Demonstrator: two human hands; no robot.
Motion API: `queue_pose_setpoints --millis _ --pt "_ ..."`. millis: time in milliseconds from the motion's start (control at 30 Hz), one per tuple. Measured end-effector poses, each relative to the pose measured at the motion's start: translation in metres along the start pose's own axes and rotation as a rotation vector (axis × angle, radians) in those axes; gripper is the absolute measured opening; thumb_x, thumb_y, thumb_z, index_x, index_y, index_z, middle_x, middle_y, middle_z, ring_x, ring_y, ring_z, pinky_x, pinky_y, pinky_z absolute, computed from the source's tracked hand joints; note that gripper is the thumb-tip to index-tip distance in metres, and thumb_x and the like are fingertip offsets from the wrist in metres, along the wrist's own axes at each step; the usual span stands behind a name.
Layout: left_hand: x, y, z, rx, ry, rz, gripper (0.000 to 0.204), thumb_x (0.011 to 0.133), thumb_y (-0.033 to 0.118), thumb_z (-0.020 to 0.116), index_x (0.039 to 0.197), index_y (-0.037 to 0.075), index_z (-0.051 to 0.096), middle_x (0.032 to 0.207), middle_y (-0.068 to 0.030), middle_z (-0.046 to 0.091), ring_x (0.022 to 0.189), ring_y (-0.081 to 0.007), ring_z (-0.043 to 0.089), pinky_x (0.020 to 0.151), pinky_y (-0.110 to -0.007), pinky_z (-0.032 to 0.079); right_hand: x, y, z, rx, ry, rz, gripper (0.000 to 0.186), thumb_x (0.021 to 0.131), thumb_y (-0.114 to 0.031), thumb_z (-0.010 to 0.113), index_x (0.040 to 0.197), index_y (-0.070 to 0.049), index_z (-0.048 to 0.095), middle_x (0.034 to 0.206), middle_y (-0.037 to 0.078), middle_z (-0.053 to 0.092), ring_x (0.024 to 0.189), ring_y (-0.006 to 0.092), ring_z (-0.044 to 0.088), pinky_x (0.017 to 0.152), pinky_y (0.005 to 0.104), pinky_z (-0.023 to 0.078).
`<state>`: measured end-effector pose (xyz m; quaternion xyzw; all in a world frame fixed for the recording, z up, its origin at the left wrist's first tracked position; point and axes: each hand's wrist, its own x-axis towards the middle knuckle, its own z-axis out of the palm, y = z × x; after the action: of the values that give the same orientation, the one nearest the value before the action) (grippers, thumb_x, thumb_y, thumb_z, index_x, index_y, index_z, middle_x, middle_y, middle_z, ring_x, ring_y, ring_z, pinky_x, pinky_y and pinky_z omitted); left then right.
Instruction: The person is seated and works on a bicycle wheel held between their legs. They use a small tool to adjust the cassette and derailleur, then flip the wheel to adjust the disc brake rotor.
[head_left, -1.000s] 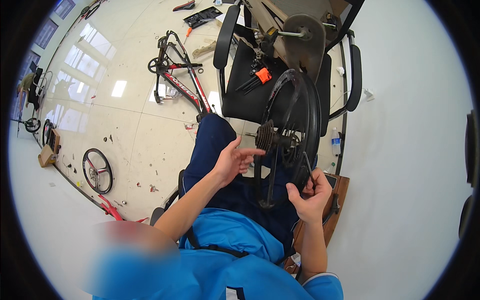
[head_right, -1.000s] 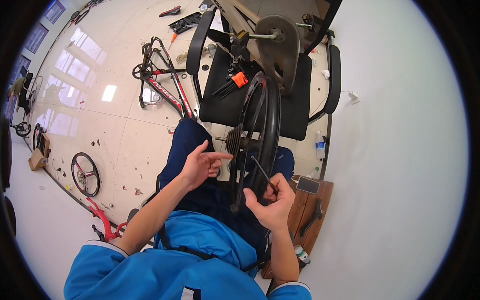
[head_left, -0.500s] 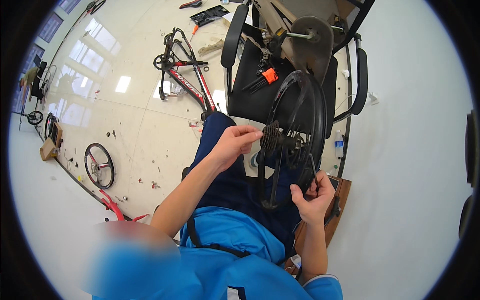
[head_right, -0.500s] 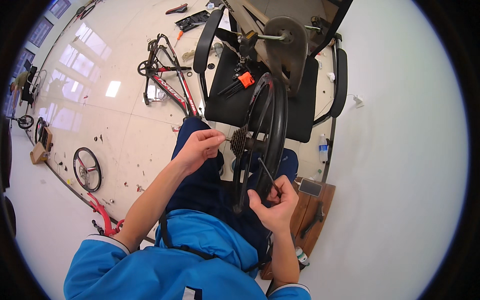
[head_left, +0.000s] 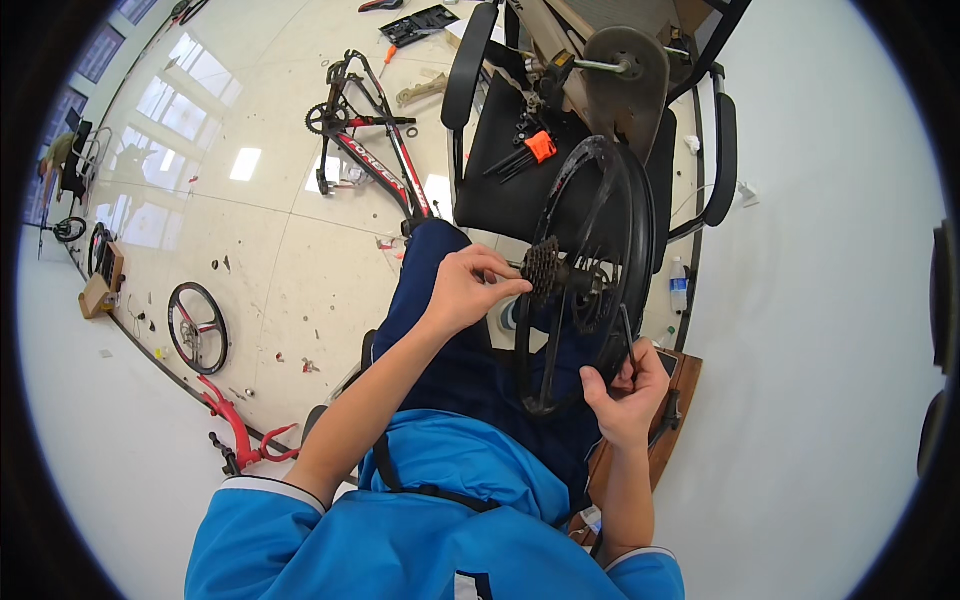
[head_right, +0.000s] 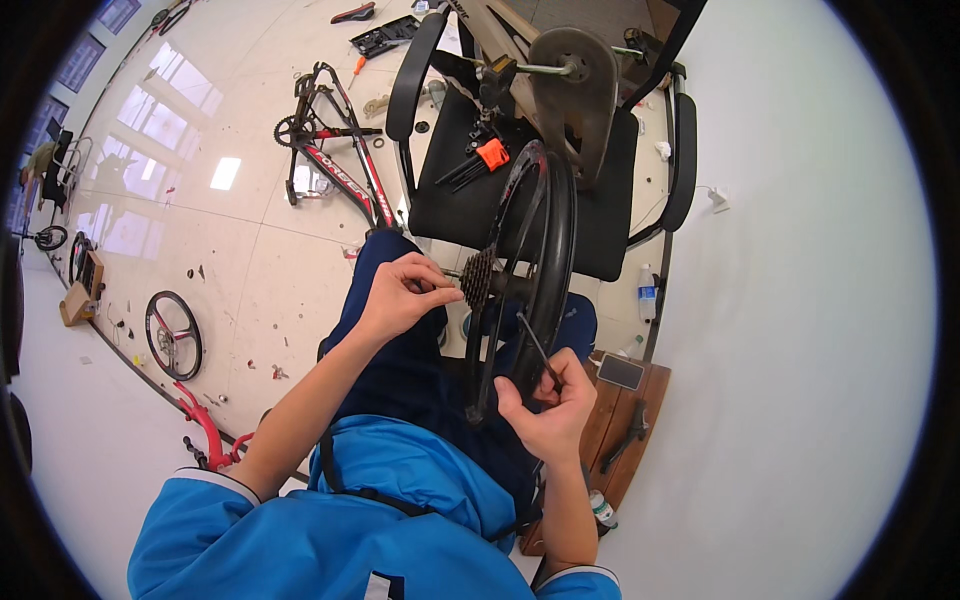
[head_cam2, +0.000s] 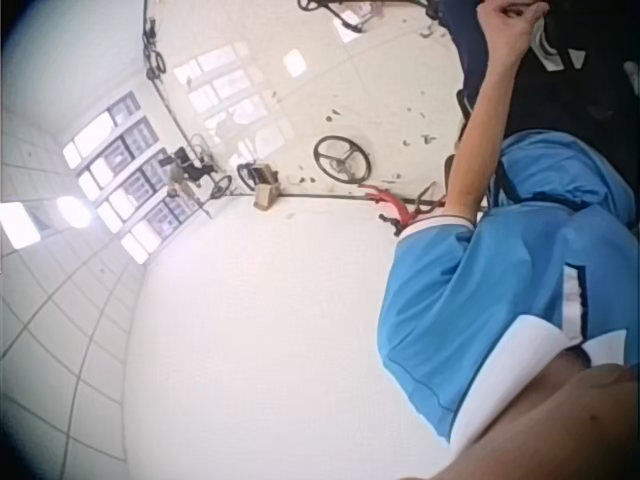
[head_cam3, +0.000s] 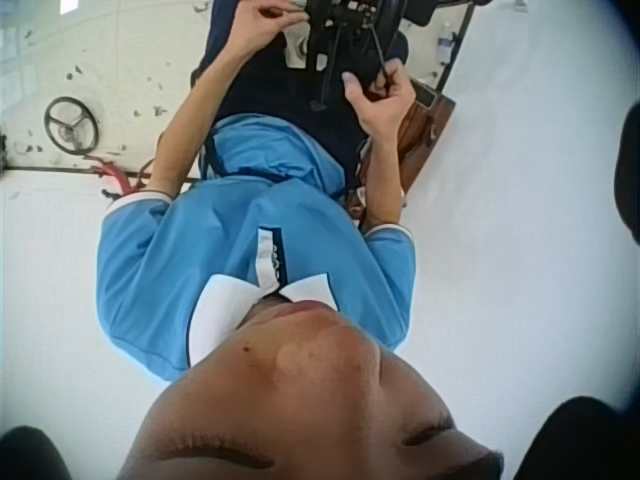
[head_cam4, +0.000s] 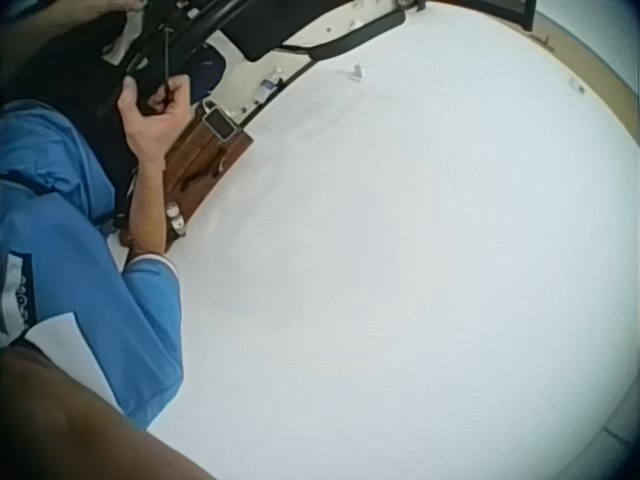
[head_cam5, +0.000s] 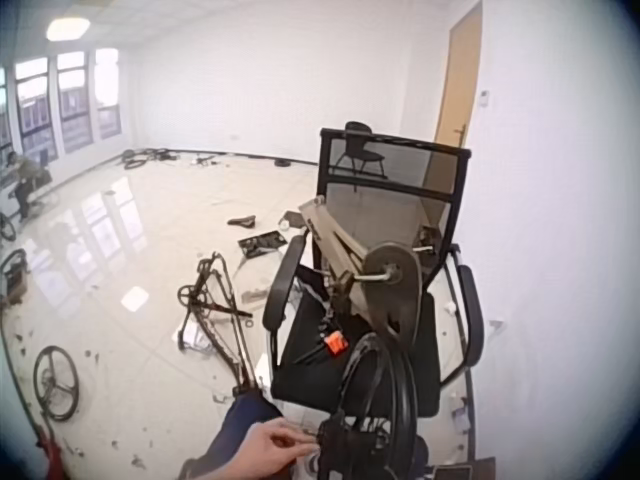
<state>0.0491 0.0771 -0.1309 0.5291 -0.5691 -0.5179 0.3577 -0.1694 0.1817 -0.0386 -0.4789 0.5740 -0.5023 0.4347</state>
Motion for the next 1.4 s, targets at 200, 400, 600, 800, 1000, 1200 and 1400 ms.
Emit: queue_pose_setpoints --millis 200,400,600,800,1000,1200,1400 --pt "0.005 -0.001 -0.006 0.409 0.047 0.315 0.032 0.075 0.018 0.083 0.103 0.007 0.072 0.101 -0.0083 0.064 0.098 -0.0256 0.060 0.089 -0.035 0.049 0.000 0.002 0.000 0.006 -0.010 -0.025 0.046 0.071 -0.012 0.086 0.075 -0.013 0.041 0.067 -0.008 0.041 0.055 -0.0005 0.031 0.051 0.0170 0.025" --pt "0.019 -0.010 -0.016 0.522 -0.065 0.388 0.023 0.079 0.012 0.076 0.100 0.005 0.070 0.101 -0.0104 0.063 0.101 -0.0303 0.059 0.090 -0.038 0.048 0.000 0.002 -0.001 0.000 -0.008 -0.021 0.046 0.072 -0.012 0.086 0.075 -0.013 0.041 0.067 -0.008 0.041 0.055 -0.0008 0.031 0.051 0.0167 0.025" --pt "0.029 -0.020 -0.018 0.512 -0.109 0.442 0.012 0.086 0.011 0.070 0.095 0.003 0.069 0.094 -0.0119 0.063 0.095 -0.0326 0.060 0.084 -0.040 0.049 0.001 0.001 0.000 0.004 -0.011 -0.023 0.046 0.072 -0.012 0.086 0.075 -0.013 0.041 0.067 -0.008 0.042 0.056 -0.0009 0.031 0.052 0.0163 0.025" --pt "0.026 -0.027 -0.010 0.507 -0.095 0.286 0.017 0.088 0.014 0.068 0.100 0.003 0.069 0.093 -0.0130 0.063 0.093 -0.0329 0.060 0.083 -0.040 0.048 -0.001 0.006 0.000 -0.021 -0.018 -0.020 0.047 0.071 -0.014 0.087 0.075 -0.013 0.040 0.067 -0.008 0.040 0.056 -0.0006 0.031 0.052 0.0165 0.025" --pt "0.021 -0.013 -0.011 0.480 -0.104 0.477 0.038 0.079 0.012 0.075 0.116 0.006 0.066 0.110 -0.0131 0.062 0.104 -0.0327 0.058 0.090 -0.040 0.047 0.000 0.001 0.001 -0.016 -0.014 -0.011 0.047 0.071 -0.014 0.086 0.075 -0.013 0.040 0.067 -0.008 0.039 0.056 -0.0005 0.031 0.052 0.0165 0.025" --pt "0.026 -0.010 -0.015 0.497 -0.158 0.512 0.049 0.074 0.013 0.078 0.120 0.008 0.064 0.114 -0.0125 0.060 0.110 -0.0318 0.056 0.095 -0.040 0.044 0.001 0.001 0.002 -0.002 -0.021 -0.011 0.046 0.072 -0.012 0.086 0.075 -0.013 0.040 0.067 -0.008 0.040 0.056 -0.0008 0.031 0.052 0.0161 0.025" --pt "0.032 -0.004 -0.019 0.511 -0.202 0.516 0.055 0.070 0.018 0.083 0.121 0.009 0.064 0.113 -0.0113 0.060 0.109 -0.0305 0.056 0.094 -0.039 0.044 0.001 0.002 0.002 0.002 -0.024 -0.017 0.046 0.071 -0.011 0.086 0.075 -0.013 0.040 0.068 -0.008 0.040 0.056 -0.0009 0.030 0.052 0.0162 0.025"
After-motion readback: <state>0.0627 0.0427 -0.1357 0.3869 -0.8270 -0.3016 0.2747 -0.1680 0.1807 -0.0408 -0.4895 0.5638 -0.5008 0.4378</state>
